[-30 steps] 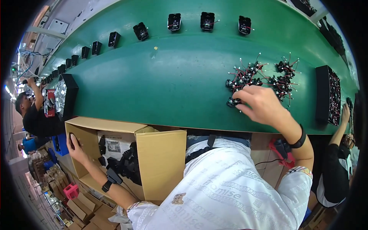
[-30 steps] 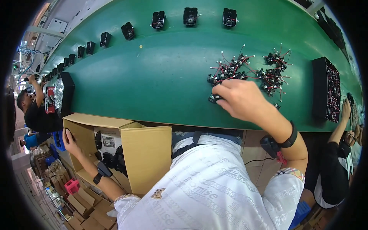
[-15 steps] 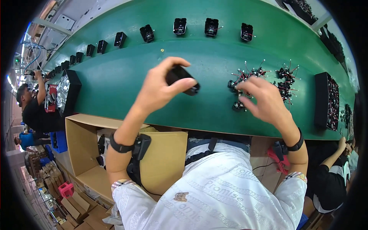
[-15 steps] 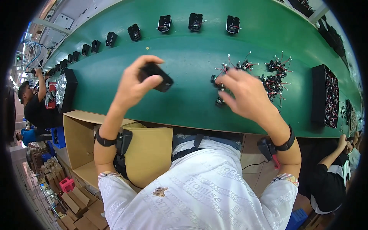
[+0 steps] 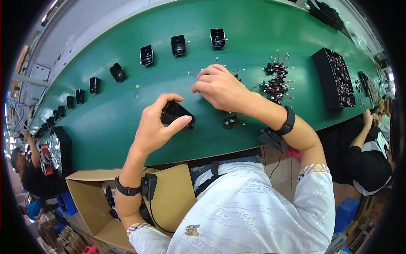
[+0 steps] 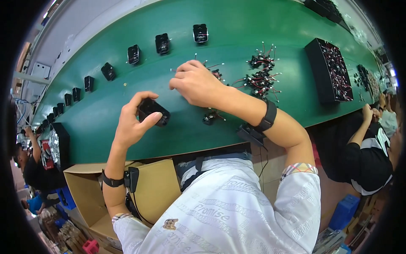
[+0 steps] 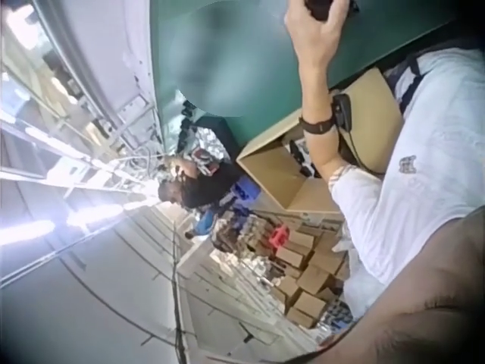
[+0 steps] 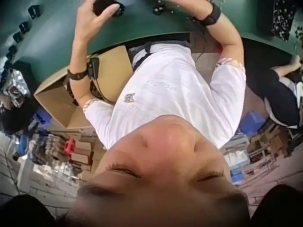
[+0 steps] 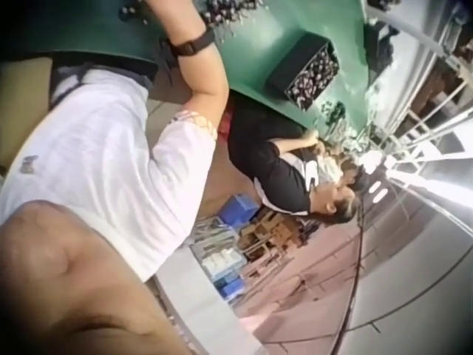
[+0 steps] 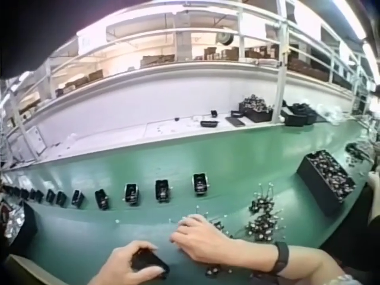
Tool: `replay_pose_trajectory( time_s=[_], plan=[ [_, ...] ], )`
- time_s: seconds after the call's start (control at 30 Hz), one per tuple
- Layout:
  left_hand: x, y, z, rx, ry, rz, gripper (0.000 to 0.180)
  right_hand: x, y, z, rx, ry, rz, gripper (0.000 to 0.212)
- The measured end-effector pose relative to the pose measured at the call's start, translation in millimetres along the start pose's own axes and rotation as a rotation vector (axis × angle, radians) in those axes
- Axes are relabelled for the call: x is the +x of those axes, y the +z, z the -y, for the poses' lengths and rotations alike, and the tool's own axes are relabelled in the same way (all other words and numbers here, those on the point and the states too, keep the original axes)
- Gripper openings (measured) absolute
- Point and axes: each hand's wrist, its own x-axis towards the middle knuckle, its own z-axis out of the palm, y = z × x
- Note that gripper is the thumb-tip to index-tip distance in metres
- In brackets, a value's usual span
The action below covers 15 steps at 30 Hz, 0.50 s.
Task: The person picks up a plastic housing from a box, inserts a circuit board with wires into it, and presses the components together. They then place the assembled unit onto a green conveyor belt and repeat the process.
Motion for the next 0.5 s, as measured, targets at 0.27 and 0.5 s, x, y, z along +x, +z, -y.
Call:
replay_pose_trajectory(
  time_s=[0.27, 0.5],
  plan=[
    [7.1, 5.9, 25.0, -0.217, -0.07, 0.025, 0.031, 9.3, -15.9, 31.7, 0.557, 0.185, -0.244, 0.021],
    [9.5, 6.5, 8.0, -0.721, -0.184, 0.06, 0.022, 13.6, -19.3, 48.6, 0.533, 0.045, -0.422, 0.028]
  ],
)
